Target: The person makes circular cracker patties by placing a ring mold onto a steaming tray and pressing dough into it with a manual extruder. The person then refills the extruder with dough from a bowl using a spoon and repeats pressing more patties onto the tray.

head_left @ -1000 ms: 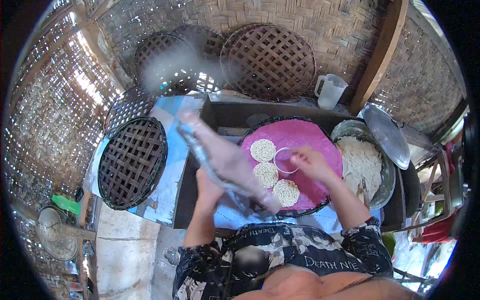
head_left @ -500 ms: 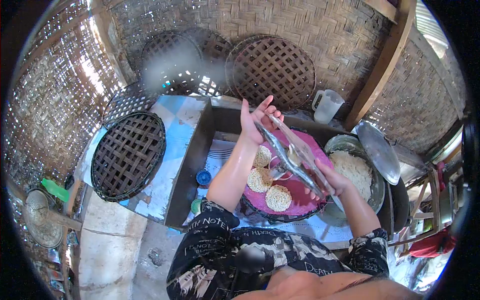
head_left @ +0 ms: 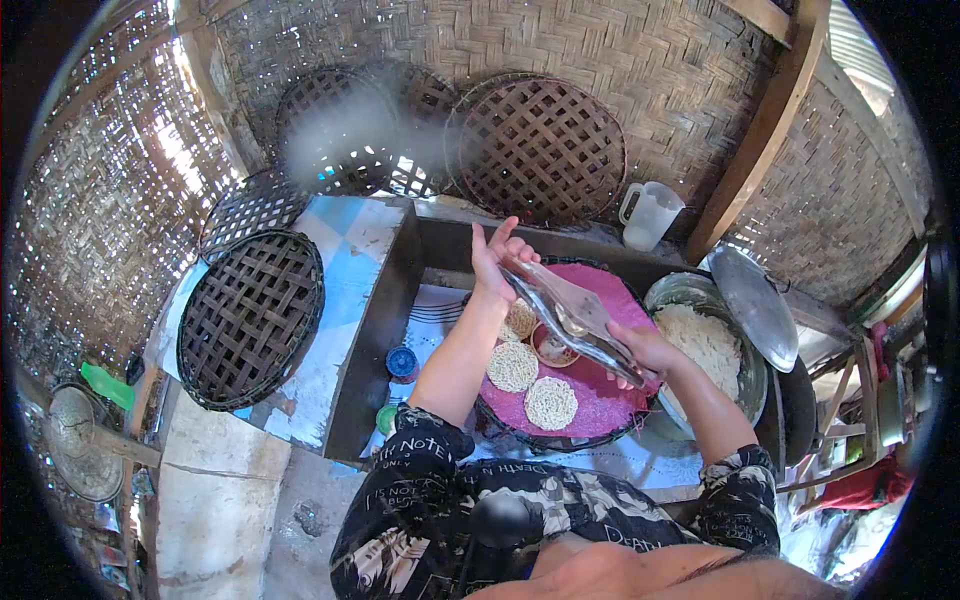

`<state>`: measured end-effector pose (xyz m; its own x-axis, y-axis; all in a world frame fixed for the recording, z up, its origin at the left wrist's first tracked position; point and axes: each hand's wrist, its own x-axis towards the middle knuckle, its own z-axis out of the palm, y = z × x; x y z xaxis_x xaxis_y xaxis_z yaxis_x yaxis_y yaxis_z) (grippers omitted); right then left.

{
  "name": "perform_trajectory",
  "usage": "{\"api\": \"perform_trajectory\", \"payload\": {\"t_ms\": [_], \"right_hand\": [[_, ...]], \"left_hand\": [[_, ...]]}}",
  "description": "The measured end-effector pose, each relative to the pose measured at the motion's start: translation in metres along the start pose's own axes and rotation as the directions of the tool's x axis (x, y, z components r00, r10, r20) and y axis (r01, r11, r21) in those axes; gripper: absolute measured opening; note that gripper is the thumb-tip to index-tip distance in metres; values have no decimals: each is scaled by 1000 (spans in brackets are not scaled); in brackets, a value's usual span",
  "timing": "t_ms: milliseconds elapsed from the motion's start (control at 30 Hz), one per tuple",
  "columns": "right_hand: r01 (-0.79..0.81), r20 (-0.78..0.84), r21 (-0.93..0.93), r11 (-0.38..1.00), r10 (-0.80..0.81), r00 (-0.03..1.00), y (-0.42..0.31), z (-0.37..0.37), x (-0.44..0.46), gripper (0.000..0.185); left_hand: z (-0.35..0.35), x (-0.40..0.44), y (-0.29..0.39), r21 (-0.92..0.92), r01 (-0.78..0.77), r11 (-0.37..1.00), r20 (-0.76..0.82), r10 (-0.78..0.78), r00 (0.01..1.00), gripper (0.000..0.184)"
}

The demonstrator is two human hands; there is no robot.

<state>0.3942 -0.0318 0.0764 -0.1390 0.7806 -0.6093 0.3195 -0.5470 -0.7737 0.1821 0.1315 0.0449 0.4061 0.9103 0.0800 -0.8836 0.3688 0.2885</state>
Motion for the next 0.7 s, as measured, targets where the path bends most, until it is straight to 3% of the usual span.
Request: {"api": "perform_trajectory", "payload": {"t_ms": [100,300,400,700], "right_hand": [[77,-60,-59,995,-81,995,-9,7,8,64],[142,-270,-295,945,-225,936,-19,2,9,61],[83,-316,-397,914,-220,923,-26,-2,-7,58],[50,-238,-311,949,-128,963,-5,2,-23,56]], "left_hand": [[-6,11,13,-3,-16,1000,78,16,997,60],[-13,32,10,-19,-21,1000,76,22,997,61],[-15,34,-7,-53,-9,999,30,11,999,59],[-2,1,-18,-39,46,998,-190,-53,980,55]]}}
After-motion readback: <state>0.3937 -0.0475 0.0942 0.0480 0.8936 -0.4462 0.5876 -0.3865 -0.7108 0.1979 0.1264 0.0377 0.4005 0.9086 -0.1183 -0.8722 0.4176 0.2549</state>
